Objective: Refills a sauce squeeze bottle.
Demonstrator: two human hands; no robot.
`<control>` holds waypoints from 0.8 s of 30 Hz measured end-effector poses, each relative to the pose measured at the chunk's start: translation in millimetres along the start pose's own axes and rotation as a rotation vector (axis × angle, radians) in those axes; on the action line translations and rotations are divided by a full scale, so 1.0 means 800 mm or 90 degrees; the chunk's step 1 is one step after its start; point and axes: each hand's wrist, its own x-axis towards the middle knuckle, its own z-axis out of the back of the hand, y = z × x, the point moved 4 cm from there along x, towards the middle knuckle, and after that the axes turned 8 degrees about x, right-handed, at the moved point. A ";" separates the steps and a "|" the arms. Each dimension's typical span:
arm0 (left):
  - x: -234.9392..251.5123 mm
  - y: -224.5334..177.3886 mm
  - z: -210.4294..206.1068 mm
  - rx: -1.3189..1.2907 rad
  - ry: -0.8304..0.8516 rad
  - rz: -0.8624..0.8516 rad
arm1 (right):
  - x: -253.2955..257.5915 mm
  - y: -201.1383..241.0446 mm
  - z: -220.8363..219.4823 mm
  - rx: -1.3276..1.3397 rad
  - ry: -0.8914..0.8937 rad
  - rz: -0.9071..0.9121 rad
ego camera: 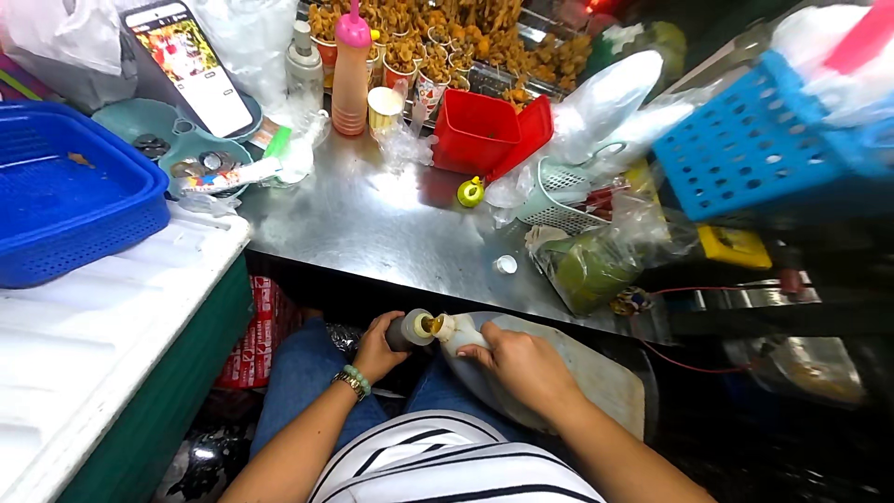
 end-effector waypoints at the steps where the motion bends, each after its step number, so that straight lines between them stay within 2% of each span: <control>1: 0.000 0.000 0.000 0.001 0.000 0.002 | 0.000 0.000 0.000 -0.001 -0.003 0.001; 24: 0.001 -0.002 -0.001 -0.004 -0.007 -0.006 | 0.000 0.001 0.000 0.003 -0.001 -0.001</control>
